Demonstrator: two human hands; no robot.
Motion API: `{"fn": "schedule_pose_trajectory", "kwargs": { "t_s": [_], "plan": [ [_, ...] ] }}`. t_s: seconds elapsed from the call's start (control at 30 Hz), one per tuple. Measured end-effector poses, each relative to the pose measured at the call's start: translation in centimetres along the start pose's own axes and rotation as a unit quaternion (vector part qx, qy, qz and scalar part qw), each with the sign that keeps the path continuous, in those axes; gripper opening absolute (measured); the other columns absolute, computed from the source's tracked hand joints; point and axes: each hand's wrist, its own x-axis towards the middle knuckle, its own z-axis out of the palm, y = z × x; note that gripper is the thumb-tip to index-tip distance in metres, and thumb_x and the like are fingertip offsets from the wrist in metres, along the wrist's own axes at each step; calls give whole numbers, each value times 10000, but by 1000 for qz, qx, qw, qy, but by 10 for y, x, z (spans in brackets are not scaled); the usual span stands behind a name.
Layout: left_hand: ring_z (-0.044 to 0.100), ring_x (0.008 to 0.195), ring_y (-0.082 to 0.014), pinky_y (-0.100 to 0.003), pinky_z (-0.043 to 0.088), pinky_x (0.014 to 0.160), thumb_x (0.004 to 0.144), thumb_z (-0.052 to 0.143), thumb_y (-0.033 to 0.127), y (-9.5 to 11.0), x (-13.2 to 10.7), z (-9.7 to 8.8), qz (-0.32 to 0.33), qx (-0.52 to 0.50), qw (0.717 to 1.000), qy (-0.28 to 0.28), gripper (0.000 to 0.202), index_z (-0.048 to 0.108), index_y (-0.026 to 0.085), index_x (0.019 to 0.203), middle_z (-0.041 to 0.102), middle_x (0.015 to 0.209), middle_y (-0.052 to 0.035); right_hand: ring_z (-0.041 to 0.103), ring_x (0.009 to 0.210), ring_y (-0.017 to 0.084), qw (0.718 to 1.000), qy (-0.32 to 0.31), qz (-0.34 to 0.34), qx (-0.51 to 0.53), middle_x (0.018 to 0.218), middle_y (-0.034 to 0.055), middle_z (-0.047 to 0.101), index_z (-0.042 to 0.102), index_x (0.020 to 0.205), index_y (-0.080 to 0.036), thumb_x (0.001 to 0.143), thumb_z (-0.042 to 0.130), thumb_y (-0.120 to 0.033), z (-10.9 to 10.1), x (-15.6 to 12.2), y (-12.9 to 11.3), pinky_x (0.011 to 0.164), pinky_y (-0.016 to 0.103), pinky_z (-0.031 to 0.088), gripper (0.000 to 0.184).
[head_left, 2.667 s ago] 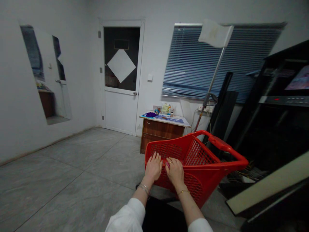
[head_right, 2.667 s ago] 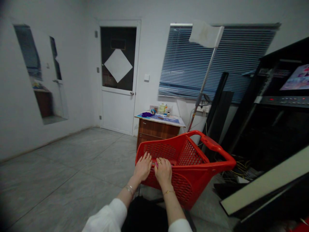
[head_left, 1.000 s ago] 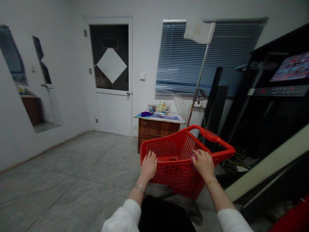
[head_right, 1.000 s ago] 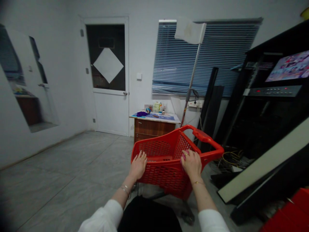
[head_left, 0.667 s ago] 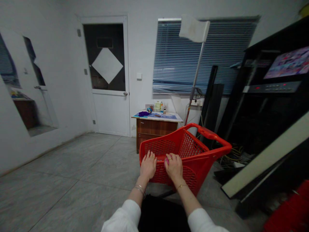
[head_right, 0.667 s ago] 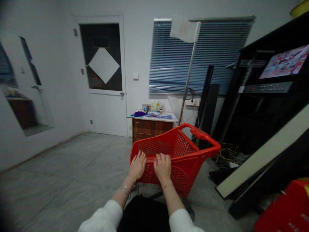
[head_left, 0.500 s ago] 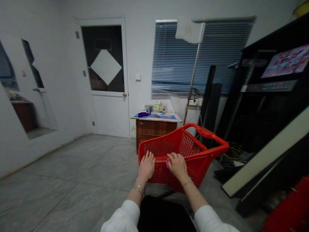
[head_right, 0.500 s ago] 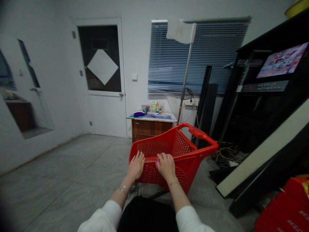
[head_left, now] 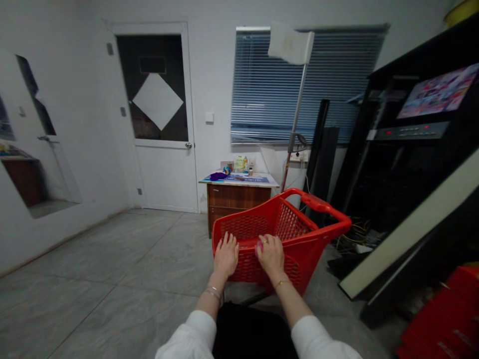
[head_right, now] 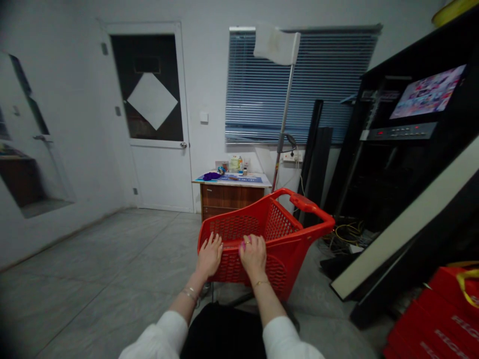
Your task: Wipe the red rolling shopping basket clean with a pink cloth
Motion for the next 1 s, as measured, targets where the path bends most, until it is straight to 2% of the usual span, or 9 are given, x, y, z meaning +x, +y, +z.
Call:
{"fn": "schedule_pose_trajectory", "kwargs": {
  "t_s": [0.1, 0.17, 0.37, 0.47, 0.57, 0.73, 0.83, 0.9, 1.0],
  "plan": [
    [330, 1445, -240, -430, 354, 1154, 1026, 230, 323, -3, 0, -1, 8, 1, 1000, -4, 499, 551, 143, 1363, 508, 1469, -86, 513, 958, 218, 998, -35, -30, 35, 1041, 81, 646, 677, 1138, -195, 899, 534, -282, 6, -3, -32, 963, 367, 367, 292],
    [328, 1446, -238, -424, 354, 1153, 1027, 226, 323, -6, 0, -2, 12, 1, 1000, -5, 503, 547, 133, 1364, 506, 1471, -91, 513, 913, 207, 996, -65, -50, 36, 1023, 70, 647, 677, 1143, -211, 885, 548, -275, 1, 1, -21, 897, 345, 385, 296],
    [323, 1448, -248, -424, 345, 1159, 1025, 237, 310, -6, 0, -1, 6, -3, 1000, -2, 491, 550, 141, 1364, 505, 1473, -67, 516, 949, 233, 998, -23, -2, -61, 1048, 105, 650, 716, 1075, -168, 856, 540, -271, -32, 25, 109, 940, 383, 373, 299],
    [317, 1450, -249, -428, 339, 1162, 1024, 244, 309, -4, 0, 0, 4, -6, 1000, 6, 486, 557, 144, 1357, 511, 1468, -60, 513, 1009, 250, 994, 40, 46, -88, 1081, 120, 641, 707, 1094, -162, 858, 518, -263, -38, 29, 140, 1009, 437, 345, 318],
    [321, 1448, -248, -426, 344, 1157, 1023, 253, 313, -1, 0, 0, 2, -13, 1000, 10, 479, 564, 154, 1350, 516, 1464, -60, 504, 1047, 258, 994, 55, 55, -82, 1081, 133, 636, 699, 1084, -141, 871, 516, -263, -28, 21, 114, 1046, 457, 325, 307],
    [339, 1439, -255, -432, 369, 1140, 1023, 256, 317, 1, -1, -1, -1, -13, 1000, 15, 473, 569, 166, 1345, 527, 1456, -61, 512, 1028, 237, 1000, 11, 17, -3, 1067, 108, 647, 683, 1107, -160, 901, 513, -256, 3, -2, 5, 1057, 423, 327, 284],
    [343, 1437, -255, -436, 376, 1136, 1024, 260, 316, 0, -2, -2, 4, -10, 1000, 15, 472, 562, 159, 1351, 525, 1456, -70, 517, 1022, 227, 999, -20, 0, 31, 1077, 95, 644, 677, 1121, -180, 899, 535, -265, 8, -6, -35, 1046, 393, 336, 277],
    [337, 1440, -252, -434, 380, 1135, 1025, 259, 317, -2, -2, -2, 6, -9, 1000, 15, 471, 561, 163, 1352, 523, 1457, -71, 523, 1000, 222, 998, -50, -25, 37, 1082, 87, 642, 669, 1147, -198, 887, 556, -269, 4, -3, -32, 1025, 379, 347, 292],
    [328, 1445, -252, -429, 379, 1138, 1025, 259, 320, -4, -1, -1, 3, -10, 1000, 13, 474, 561, 159, 1352, 516, 1463, -73, 534, 978, 221, 995, -78, -54, 12, 1067, 78, 648, 669, 1157, -219, 865, 574, -271, -11, 6, 14, 1030, 392, 334, 312]
  ]
}}
